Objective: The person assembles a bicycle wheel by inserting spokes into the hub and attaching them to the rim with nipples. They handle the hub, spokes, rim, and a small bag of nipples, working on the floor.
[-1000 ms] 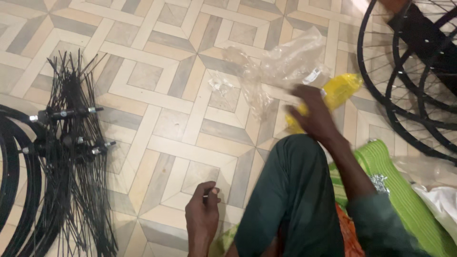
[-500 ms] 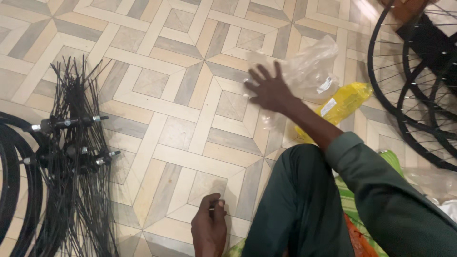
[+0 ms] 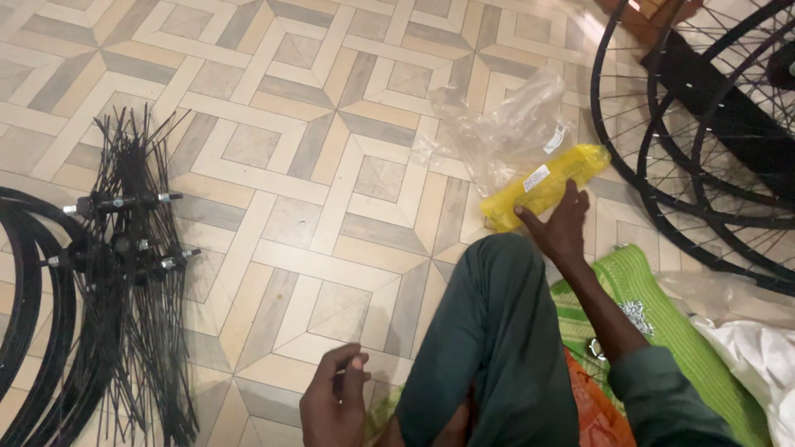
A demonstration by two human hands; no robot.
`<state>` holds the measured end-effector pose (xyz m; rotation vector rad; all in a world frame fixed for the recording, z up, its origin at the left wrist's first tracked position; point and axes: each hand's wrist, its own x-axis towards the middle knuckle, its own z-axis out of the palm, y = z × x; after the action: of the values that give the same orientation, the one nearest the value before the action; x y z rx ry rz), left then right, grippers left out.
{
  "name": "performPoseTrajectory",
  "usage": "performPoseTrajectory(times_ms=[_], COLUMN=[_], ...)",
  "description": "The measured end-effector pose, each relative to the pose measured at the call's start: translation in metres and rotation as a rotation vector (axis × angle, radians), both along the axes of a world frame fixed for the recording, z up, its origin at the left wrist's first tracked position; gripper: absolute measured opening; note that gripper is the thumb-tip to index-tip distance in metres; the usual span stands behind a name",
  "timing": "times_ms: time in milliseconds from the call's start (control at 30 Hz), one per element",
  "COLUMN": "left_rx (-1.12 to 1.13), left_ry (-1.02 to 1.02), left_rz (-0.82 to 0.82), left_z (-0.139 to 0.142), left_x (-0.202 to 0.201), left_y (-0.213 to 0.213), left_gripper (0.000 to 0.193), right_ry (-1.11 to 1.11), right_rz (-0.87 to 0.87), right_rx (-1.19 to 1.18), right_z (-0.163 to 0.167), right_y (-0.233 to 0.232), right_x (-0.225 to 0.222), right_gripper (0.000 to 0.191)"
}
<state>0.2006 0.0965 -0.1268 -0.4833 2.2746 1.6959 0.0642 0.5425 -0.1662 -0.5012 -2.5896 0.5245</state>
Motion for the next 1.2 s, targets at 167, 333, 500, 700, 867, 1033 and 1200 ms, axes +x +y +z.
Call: performPoseTrajectory(times_ms=[167, 333, 500, 700, 867, 1033, 1200], left_rx=[0.350, 0.133, 0.215, 0.023, -0.011, -0.250, -0.524], left_ry=[0.080, -0.111, -0.198, -0.228, -0.176, 0.543, 0.278], left_rz=[0.287, 0.142, 0.218, 0.162, 0.020, -0.020, -0.561], left_z=[-0.094, -0.155, -0.151, -0.089, -0.035, -0.017, -0.053], left_x=[0.051, 0.054, 0.038, 0.031, 0.027, 0.077, 0.081], left_y=[0.021, 0.011, 0.011, 0.021, 0.026, 0.048, 0.048], left_gripper=[0.021, 0.026, 0.030, 0.027, 0.029, 0.063, 0.052], right_ry=[-0.136, -0.200, -0.346, 0.173, -0.045, -0.265, -0.304], right_rz=[0.002, 0.120, -0.028, 0.165, 0.292, 0.412, 0.359], right_rx=[-0.095, -0.054, -0.140, -0.243, -0.552, -0.054, 0.522], right_z=[-0.018, -0.001, 0.000, -0.008, 0.048, 0.119, 0.127], right_y=[0.030, 0.003, -0.026, -0.029, -0.069, -0.128, -0.151], right_x=[-0.055, -0.131, -0.166, -0.141, -0.043, 0.042, 0.051], right_gripper=[0.124, 0.121, 0.117, 0.097, 0.070, 0.043, 0.029])
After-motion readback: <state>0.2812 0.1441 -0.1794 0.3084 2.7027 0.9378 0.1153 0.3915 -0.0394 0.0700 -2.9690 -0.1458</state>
